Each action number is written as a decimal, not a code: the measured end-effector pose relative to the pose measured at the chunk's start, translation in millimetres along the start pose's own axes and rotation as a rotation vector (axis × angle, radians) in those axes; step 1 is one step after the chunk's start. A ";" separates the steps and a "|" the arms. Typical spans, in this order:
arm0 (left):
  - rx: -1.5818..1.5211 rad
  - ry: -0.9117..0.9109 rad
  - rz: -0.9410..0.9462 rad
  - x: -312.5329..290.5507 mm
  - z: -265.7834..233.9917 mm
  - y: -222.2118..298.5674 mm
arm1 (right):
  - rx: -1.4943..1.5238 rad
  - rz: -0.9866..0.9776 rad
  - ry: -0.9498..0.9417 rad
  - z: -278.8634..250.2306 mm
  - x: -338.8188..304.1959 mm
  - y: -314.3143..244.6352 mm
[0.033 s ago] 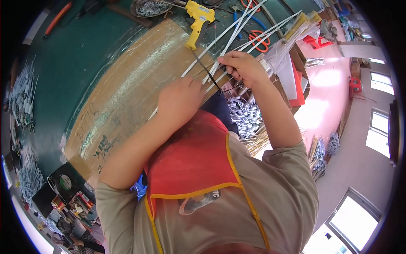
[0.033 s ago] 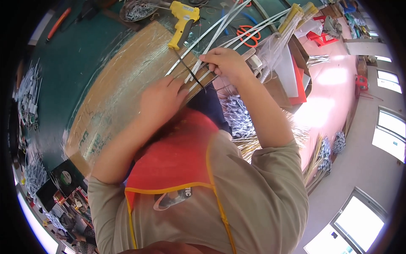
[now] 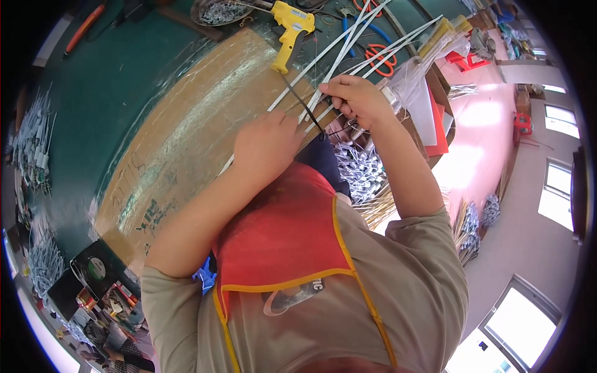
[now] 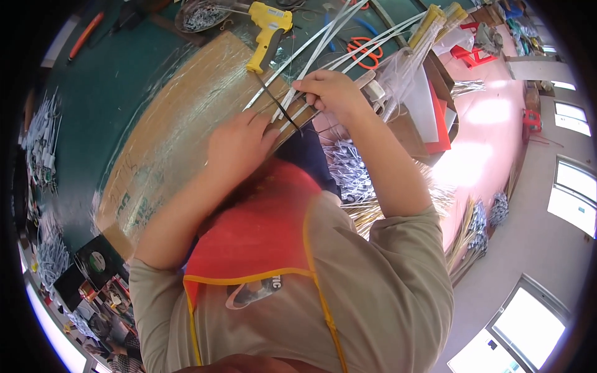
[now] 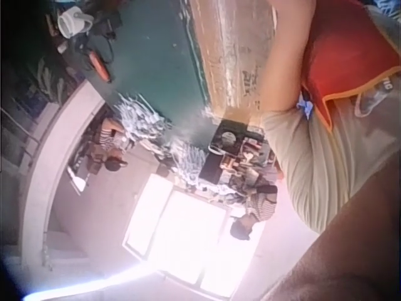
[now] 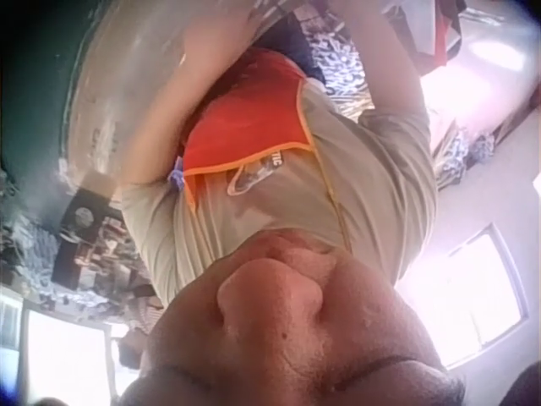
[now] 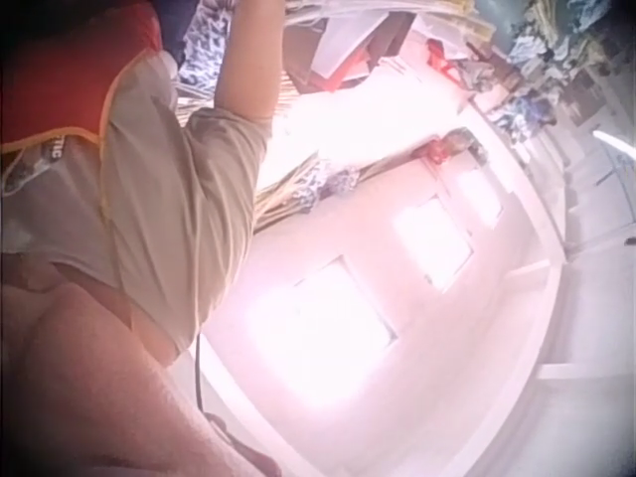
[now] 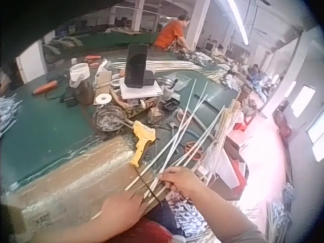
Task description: The person solders wires to LED light strips using a soldering iron, sets the assembled strips aside, and arranges strips on the table by hand.
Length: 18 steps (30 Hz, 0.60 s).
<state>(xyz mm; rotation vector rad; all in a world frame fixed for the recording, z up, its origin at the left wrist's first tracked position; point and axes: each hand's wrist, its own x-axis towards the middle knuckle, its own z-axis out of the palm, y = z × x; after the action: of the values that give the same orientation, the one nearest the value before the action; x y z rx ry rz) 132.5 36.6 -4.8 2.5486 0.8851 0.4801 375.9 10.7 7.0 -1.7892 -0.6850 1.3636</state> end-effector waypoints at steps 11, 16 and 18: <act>0.181 0.041 0.082 22.0 13.5 4.3 | -0.234 -0.024 -0.008 1.3 -9.6 -2.9; 0.141 0.081 0.089 8.8 3.2 -2.8 | -0.531 -0.104 -0.102 7.9 -34.2 -1.9; 0.129 0.107 0.077 0.8 -3.6 -5.3 | -0.581 -0.104 -0.101 10.3 -36.3 -1.2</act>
<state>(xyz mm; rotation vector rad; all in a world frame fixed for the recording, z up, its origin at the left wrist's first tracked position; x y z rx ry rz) 128.9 41.9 -4.1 2.7035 0.8845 0.6065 355.9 -14.7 26.4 -2.0922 -1.3144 1.2696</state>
